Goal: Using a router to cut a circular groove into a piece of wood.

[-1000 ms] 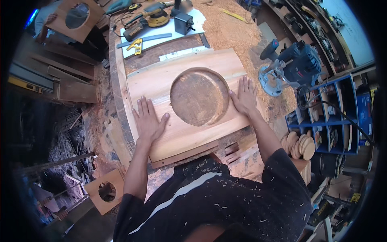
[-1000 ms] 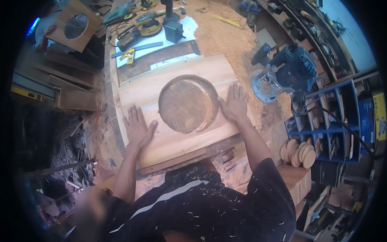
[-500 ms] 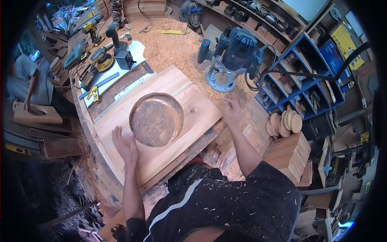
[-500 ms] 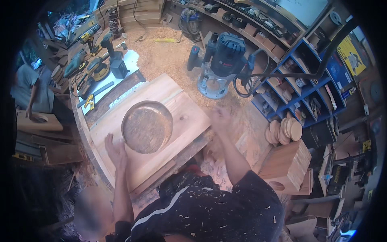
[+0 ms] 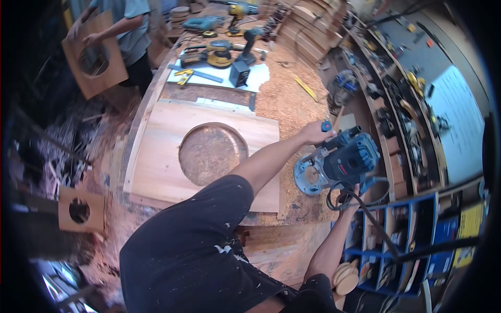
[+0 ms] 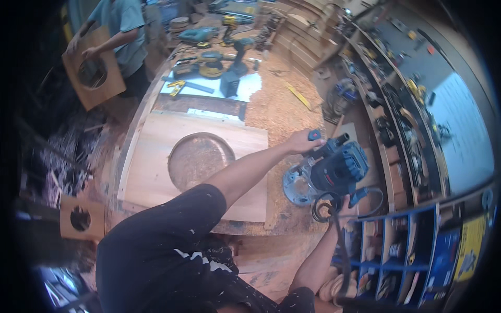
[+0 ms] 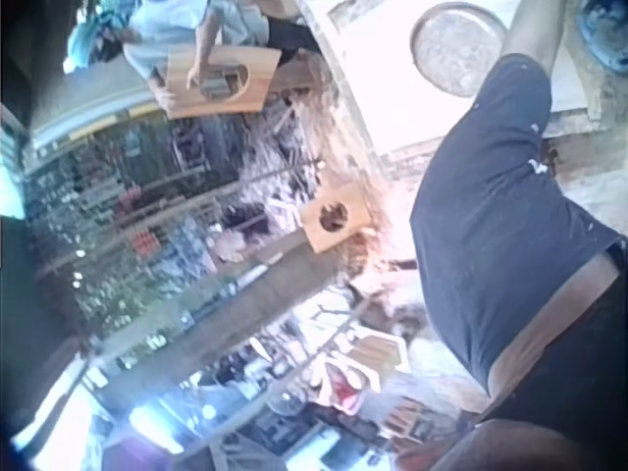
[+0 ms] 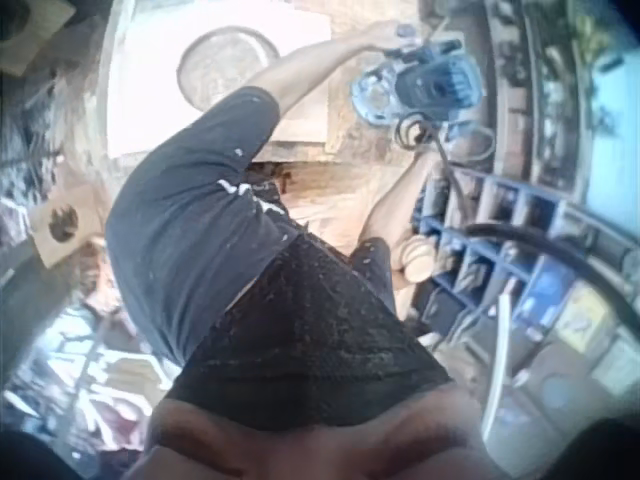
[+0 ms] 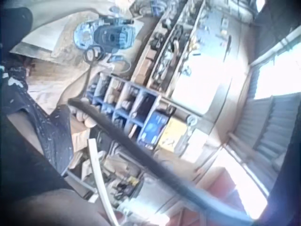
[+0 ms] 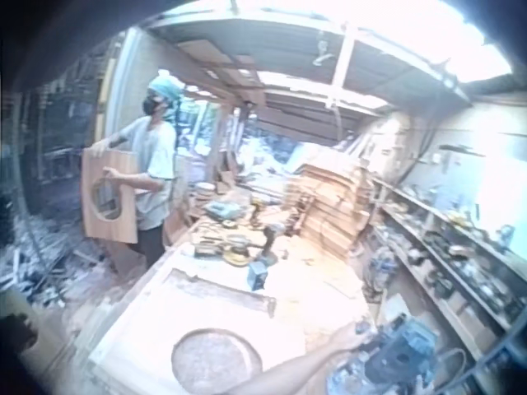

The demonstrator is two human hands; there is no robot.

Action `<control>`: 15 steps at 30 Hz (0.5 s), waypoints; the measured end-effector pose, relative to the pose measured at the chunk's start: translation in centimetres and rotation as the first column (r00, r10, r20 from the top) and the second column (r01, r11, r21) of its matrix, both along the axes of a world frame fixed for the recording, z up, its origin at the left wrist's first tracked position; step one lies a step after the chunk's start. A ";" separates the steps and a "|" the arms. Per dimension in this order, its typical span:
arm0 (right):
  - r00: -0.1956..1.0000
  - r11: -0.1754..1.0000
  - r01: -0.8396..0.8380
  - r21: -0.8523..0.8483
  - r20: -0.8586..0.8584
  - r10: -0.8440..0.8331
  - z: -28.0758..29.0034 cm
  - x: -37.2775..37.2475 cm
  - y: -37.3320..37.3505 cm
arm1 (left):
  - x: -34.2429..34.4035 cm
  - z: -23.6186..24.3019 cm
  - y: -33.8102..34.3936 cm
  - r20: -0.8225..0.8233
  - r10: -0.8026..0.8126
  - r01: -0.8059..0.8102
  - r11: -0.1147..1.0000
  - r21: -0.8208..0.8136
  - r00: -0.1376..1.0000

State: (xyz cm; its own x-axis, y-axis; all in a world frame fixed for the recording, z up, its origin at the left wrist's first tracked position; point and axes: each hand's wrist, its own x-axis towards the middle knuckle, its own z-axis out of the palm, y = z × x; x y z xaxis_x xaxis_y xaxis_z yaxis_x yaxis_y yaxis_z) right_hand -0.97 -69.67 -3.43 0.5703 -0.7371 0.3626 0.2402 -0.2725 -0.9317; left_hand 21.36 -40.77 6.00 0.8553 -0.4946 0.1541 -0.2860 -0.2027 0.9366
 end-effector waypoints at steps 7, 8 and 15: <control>0.999 0.993 0.021 -0.120 -0.037 -0.025 2.5 0.6 0.7 | -1.9 -1.1 2.5 0.047 0.096 -0.098 0.994 0.050 0.994; 0.997 0.989 -0.054 -0.137 0.053 0.062 3.1 0.5 0.1 | -3.0 -0.6 3.1 0.065 0.080 -0.083 0.996 0.041 0.995; 0.927 0.930 -0.364 0.041 -0.082 0.366 12.4 1.0 6.8 | -8.1 9.9 16.1 0.224 0.144 -0.153 0.988 0.026 0.964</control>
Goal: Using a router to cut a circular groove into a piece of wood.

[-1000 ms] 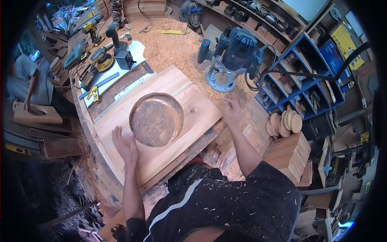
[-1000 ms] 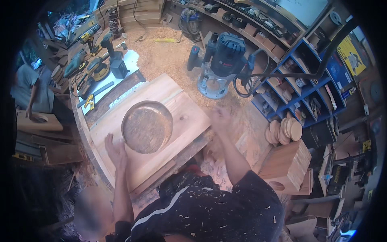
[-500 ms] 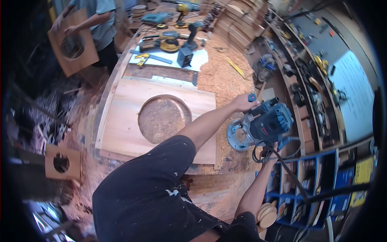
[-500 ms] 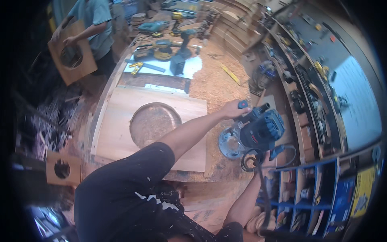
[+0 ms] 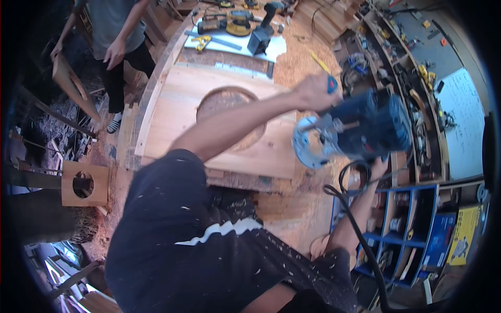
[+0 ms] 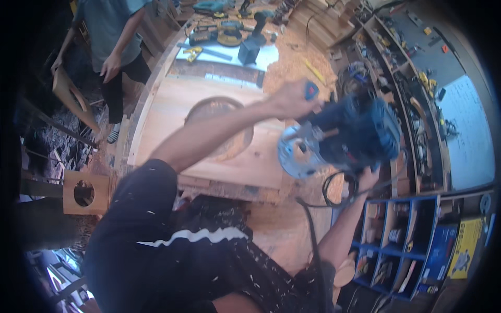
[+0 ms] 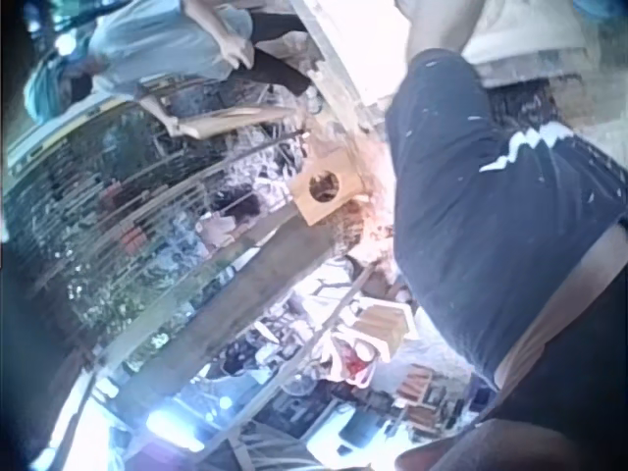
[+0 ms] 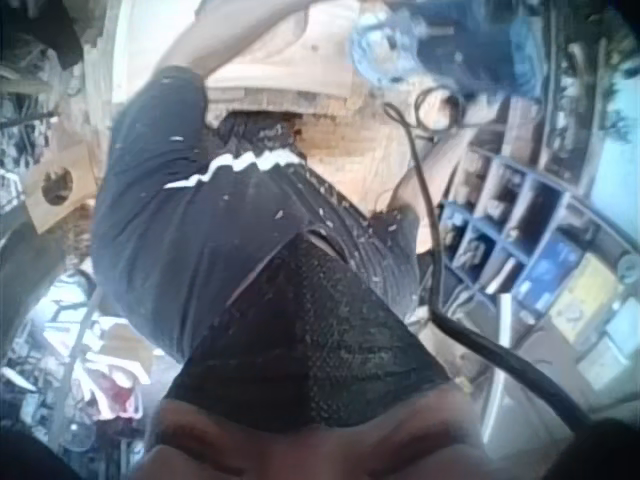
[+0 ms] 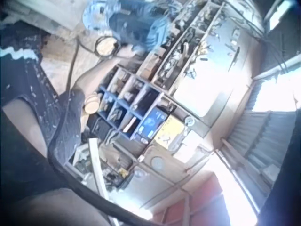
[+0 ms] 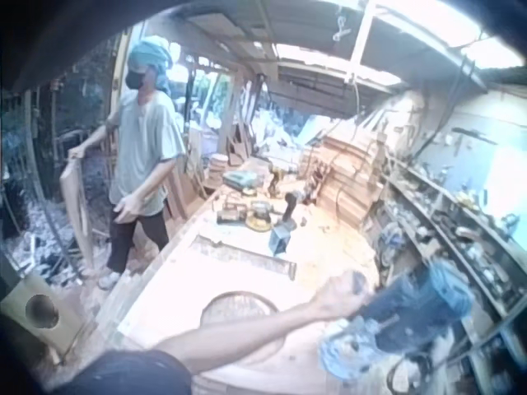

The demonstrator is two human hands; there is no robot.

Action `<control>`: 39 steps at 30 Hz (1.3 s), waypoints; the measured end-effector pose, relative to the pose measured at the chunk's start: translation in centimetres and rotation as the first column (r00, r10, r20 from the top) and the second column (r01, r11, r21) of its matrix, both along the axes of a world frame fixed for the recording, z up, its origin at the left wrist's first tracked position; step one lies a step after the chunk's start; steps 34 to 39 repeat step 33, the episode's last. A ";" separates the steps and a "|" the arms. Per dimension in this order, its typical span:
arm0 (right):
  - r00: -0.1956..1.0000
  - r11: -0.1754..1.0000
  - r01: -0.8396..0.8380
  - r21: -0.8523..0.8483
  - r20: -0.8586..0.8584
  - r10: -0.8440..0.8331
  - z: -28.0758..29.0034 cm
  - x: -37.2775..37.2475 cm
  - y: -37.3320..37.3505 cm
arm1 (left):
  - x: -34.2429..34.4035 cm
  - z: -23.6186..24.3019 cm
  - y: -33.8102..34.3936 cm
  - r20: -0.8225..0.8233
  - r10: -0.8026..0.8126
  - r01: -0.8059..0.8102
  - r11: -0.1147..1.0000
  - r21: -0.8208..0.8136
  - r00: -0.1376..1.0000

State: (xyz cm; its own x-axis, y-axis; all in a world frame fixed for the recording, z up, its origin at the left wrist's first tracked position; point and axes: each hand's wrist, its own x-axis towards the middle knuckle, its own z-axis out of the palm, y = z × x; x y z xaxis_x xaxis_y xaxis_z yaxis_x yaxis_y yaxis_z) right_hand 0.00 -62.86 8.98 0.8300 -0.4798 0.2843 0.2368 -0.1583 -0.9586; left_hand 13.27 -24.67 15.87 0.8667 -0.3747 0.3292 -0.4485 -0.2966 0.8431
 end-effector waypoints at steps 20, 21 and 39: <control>0.938 0.945 -0.327 -0.032 -0.134 0.320 -5.0 6.4 22.3 | -7.4 -7.1 21.9 -0.316 0.356 -0.354 0.933 0.065 0.880; 0.937 0.951 -0.308 -0.028 -0.184 0.298 -5.3 6.8 21.0 | -7.8 -6.1 21.4 -0.322 0.343 -0.343 0.937 0.059 0.882; 0.989 0.889 -0.109 -0.444 -0.141 0.051 -3.9 6.8 23.3 | -5.9 -4.9 21.0 -0.419 0.463 -0.404 0.886 0.227 0.781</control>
